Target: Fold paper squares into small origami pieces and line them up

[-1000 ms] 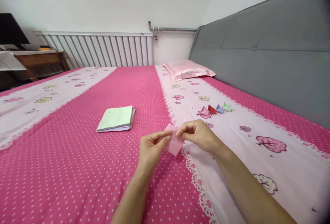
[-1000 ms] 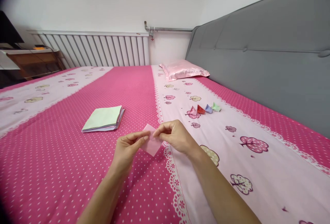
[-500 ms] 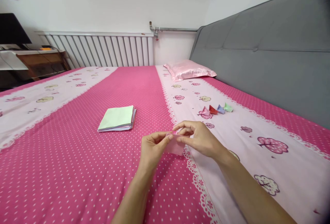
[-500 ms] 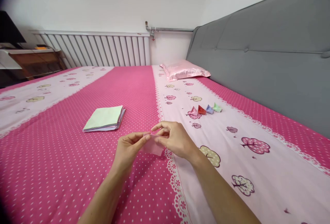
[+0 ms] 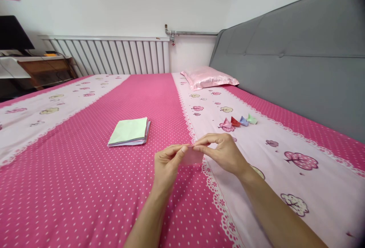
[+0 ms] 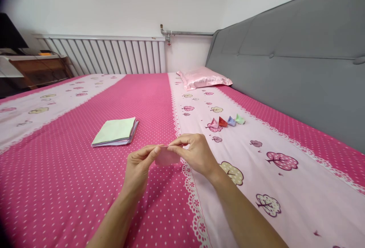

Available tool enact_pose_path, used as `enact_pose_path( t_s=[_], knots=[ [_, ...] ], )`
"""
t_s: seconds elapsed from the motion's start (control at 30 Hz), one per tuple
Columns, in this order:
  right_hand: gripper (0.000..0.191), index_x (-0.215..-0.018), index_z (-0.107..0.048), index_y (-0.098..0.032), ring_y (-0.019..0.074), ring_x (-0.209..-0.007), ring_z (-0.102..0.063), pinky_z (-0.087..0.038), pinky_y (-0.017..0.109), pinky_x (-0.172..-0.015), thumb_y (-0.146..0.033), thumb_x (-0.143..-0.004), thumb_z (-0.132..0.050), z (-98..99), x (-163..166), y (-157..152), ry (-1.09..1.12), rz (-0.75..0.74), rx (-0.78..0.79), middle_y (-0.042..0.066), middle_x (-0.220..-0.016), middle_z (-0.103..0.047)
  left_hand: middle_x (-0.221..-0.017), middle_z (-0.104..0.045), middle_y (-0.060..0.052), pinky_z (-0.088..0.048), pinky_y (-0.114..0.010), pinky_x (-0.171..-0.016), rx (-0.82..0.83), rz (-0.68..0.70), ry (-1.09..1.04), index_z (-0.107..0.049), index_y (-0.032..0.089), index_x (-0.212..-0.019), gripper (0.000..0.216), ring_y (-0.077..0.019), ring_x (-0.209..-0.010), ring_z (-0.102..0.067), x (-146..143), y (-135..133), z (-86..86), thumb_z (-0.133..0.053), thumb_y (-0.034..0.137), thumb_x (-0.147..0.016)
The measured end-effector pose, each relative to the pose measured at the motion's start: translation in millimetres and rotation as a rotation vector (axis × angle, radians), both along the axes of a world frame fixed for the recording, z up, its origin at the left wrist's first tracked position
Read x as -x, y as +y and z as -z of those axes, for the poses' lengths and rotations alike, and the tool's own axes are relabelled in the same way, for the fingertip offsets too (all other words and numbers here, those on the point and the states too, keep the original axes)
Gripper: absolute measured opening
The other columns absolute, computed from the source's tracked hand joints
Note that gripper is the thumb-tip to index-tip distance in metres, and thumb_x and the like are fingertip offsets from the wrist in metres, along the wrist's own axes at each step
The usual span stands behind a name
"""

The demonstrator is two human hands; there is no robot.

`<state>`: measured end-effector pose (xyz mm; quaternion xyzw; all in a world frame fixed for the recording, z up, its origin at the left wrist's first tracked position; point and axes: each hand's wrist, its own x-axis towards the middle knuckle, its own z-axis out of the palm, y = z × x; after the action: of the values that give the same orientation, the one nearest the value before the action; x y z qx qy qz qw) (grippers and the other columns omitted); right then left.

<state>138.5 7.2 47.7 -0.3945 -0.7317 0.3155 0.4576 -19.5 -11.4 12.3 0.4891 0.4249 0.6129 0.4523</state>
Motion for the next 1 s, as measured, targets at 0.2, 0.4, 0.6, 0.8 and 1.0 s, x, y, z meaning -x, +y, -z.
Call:
enact_pose_path(
  t_s=[0.2, 0.4, 0.6, 0.8, 1.0],
  knots=[
    [0.009, -0.072, -0.071, -0.023, 0.0173, -0.073, -0.065, -0.051, 0.031, -0.069, -0.029, -0.070, -0.064, -2.0, -7, 2, 0.006, 0.048, 0.103, 0.002, -0.075, -0.071, -0.080, -0.070, -0.003, -0.046, -0.022, -0.069, 0.009, -0.097, -0.094, -0.071, 0.020, -0.077, 0.013, -0.0136, -0.076, -0.060, 0, 2, 2.1, -0.067, 0.027, -0.067],
    [0.015, -0.072, -0.069, -0.020, 0.0177, -0.074, -0.064, -0.050, 0.031, -0.069, -0.033, -0.070, -0.063, -2.0, -19, 8, 0.011, 0.110, 0.159, 0.004, -0.076, -0.070, -0.077, -0.070, -0.002, -0.045, -0.022, -0.068, 0.049, -0.124, -0.224, -0.071, 0.019, -0.078, 0.017, -0.0114, -0.071, -0.060, 6, 7, 1.8, -0.069, 0.028, -0.064],
    [0.033, -0.097, -0.060, -0.021, 0.0156, -0.089, -0.059, -0.047, 0.031, -0.078, -0.029, -0.066, -0.068, -4.0, -15, 5, 0.070, -0.030, 0.146, 0.004, -0.097, -0.064, -0.072, -0.069, -0.004, -0.044, -0.023, -0.063, 0.032, -0.069, -0.029, -0.072, 0.019, -0.072, 0.014, -0.0131, -0.068, -0.057, 4, 4, -1.6, -0.069, 0.029, -0.064],
    [0.027, -0.095, -0.060, -0.019, 0.0119, -0.067, -0.057, -0.047, 0.028, -0.066, -0.025, -0.069, -0.065, 0.4, 2, -1, -0.019, -0.106, 0.207, 0.001, -0.072, -0.061, -0.067, -0.064, -0.003, -0.043, -0.022, -0.058, -0.003, 0.026, 0.149, -0.072, 0.021, -0.077, 0.016, -0.0128, -0.065, -0.054, -4, 0, -2.7, -0.068, 0.030, -0.065],
    [0.024, -0.094, -0.062, -0.018, 0.0130, -0.074, -0.059, -0.048, 0.029, -0.070, -0.024, -0.070, -0.063, 3.2, 0, 2, 0.124, -0.102, 0.318, 0.004, -0.083, -0.064, -0.075, -0.069, -0.007, -0.046, -0.025, -0.057, 0.096, 0.071, 0.037, -0.071, 0.016, -0.078, 0.021, -0.0149, -0.062, -0.059, -3, 2, 2.1, -0.068, 0.032, -0.065]
  ],
)
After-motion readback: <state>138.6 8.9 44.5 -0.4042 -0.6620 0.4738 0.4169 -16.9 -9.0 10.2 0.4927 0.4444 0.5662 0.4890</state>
